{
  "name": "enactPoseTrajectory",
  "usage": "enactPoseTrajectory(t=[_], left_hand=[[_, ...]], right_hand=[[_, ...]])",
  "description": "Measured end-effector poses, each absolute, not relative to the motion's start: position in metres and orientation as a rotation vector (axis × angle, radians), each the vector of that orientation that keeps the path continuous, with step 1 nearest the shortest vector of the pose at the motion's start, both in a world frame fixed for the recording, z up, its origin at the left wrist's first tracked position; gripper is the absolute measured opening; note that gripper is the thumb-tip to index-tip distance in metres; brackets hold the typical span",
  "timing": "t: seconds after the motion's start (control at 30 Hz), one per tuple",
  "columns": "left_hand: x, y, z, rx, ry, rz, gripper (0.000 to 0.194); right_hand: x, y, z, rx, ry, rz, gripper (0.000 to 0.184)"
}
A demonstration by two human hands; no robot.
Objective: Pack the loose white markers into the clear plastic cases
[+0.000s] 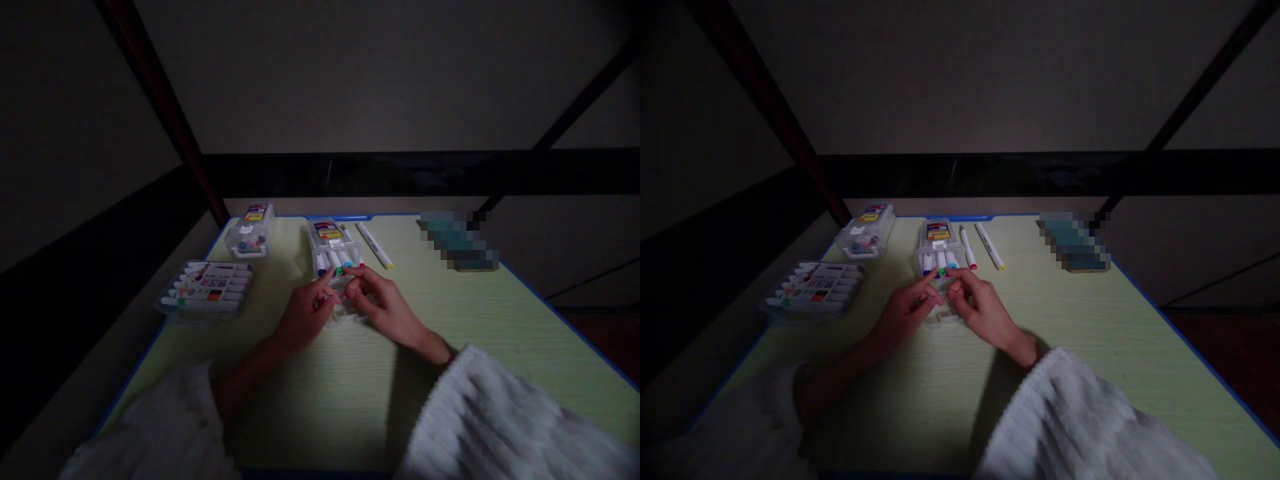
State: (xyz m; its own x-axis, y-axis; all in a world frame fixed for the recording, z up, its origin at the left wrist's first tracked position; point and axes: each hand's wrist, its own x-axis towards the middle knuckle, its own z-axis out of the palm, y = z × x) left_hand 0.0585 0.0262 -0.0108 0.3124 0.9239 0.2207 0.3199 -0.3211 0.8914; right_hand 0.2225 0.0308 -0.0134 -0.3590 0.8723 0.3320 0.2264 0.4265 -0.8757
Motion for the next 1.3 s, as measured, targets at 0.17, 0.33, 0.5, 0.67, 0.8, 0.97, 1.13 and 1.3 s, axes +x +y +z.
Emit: enactPoseTrajectory(t=[0.17,0.33,0.5,0.67,0.8,0.97,1.13,1.3], left_hand=[[0.0586,0.0269,-0.0121,1.798,1.111,0.996,0.054],[0.0591,0.0277,-0.013,1.798,1.109,0.999,0.055],[0.0591,0.0281,-0.0132,1.788,1.099,0.999,0.055],[0.0589,0.0285,-0.0133,1.798,1.108,0.995,0.056],[0.0591,0.0288,-0.0137,1.792,1.115,0.995,0.056],[0.0594,0.0283,-0.0122,1.805,1.127,1.012,0.052],[0.0594,0.0263,-0.0111,1.816,1.133,1.039,0.047],[0.0595,0.026,-0.0133,1.805,1.141,1.079,0.04]], right_hand=[[0.2224,0.0303,-0.0113,-0.971,-1.842,0.949,0.035],[0.2222,0.0302,-0.0098,-0.996,-1.875,0.912,0.04],[0.2222,0.0303,-0.0097,-1.006,-1.901,0.893,0.044],[0.2227,0.0296,-0.0094,-1.012,-1.92,0.879,0.046],[0.2223,0.0293,-0.0085,-1.025,-1.926,0.869,0.046],[0.2223,0.0291,-0.0089,-1.021,-1.926,0.861,0.046],[0.2227,0.0282,-0.0092,-1.016,-1.93,0.849,0.047],[0.2229,0.0282,-0.0109,-1.005,-1.9,0.833,0.041]])
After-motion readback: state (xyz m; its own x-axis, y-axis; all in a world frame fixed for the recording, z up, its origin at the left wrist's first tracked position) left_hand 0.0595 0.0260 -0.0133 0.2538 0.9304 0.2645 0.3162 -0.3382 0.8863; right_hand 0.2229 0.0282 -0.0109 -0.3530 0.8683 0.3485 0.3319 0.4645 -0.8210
